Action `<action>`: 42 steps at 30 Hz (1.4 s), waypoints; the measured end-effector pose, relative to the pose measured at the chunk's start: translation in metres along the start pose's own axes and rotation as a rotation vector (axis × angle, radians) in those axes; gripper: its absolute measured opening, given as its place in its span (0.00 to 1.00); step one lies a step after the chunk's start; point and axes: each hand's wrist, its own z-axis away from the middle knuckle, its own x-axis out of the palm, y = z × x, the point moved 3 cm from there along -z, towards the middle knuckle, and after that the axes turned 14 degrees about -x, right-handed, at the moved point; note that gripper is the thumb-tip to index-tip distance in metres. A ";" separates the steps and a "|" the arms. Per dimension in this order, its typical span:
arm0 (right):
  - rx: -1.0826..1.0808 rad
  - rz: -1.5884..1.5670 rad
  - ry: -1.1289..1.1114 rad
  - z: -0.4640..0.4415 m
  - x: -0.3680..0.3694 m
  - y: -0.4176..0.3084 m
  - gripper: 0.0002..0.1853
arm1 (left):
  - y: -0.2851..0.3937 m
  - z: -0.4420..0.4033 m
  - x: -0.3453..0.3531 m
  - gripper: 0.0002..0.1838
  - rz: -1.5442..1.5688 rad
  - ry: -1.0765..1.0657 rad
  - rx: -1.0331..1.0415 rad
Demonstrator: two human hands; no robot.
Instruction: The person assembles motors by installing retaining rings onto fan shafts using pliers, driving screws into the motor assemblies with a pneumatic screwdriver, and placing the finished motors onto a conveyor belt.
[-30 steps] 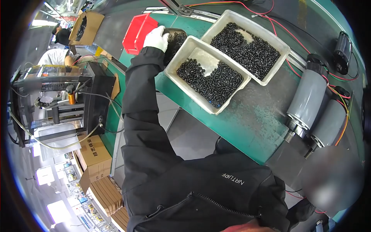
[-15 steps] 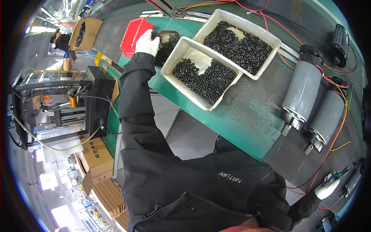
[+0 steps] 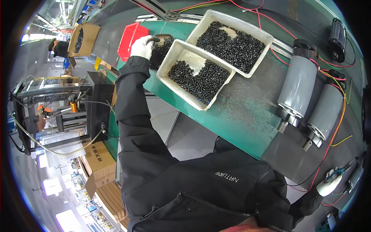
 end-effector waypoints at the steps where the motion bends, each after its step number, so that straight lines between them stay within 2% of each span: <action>1: 0.009 0.001 0.017 0.001 0.002 -0.002 0.27 | 0.014 0.006 -0.003 0.13 -0.048 0.022 -0.011; 3: 0.030 -0.001 0.051 0.003 0.005 -0.004 0.26 | 0.040 0.018 -0.011 0.13 -0.145 0.068 -0.031; 6: 0.017 0.001 0.031 0.003 0.005 -0.005 0.26 | 0.041 0.017 -0.012 0.13 -0.153 0.094 -0.028; 9: 0.008 -0.009 0.027 0.002 0.003 -0.003 0.25 | 0.029 0.011 -0.011 0.12 -0.048 0.075 -0.052; 12: -0.103 0.023 -0.057 0.007 0.005 -0.008 0.23 | 0.039 0.021 -0.022 0.12 -0.155 0.276 0.147; 14: -0.128 -0.024 -0.117 0.019 0.036 -0.043 0.23 | 0.108 0.071 -0.034 0.14 0.455 0.085 0.035; 15: -0.165 -0.036 -0.173 0.026 0.055 -0.064 0.24 | 0.143 0.097 -0.021 0.16 1.113 -0.205 -0.129; 16: -0.260 -0.057 -0.294 0.040 0.093 -0.097 0.26 | 0.196 0.140 -0.007 0.18 1.307 -0.199 -0.141; 17: -0.385 0.278 -0.325 0.043 0.105 -0.105 0.28 | 0.239 0.172 0.004 0.17 1.406 -0.516 0.115; 18: -0.517 0.405 -0.551 0.059 0.144 -0.148 0.27 | 0.271 0.197 0.019 0.16 1.396 -0.620 0.136; 20: -0.724 0.333 -0.795 0.069 0.193 -0.185 0.28 | 0.326 0.236 0.041 0.15 1.420 -0.779 0.181; 21: -0.812 0.427 -0.825 0.068 0.206 -0.197 0.28 | 0.351 0.252 0.050 0.14 1.456 -0.850 0.191; 23: -0.983 0.531 -0.899 0.064 0.216 -0.216 0.30 | 0.376 0.269 0.048 0.10 1.534 -0.870 0.037; 25: -1.146 0.568 -0.945 0.061 0.221 -0.230 0.33 | 0.379 0.270 0.048 0.10 1.578 -0.865 0.090; 33: -1.202 0.709 -0.884 0.067 0.226 -0.231 0.34 | 0.376 0.276 0.047 0.14 1.557 -0.628 0.097; 42: -1.254 0.673 -0.887 0.063 0.229 -0.236 0.34 | 0.372 0.274 0.046 0.14 1.644 -0.661 0.085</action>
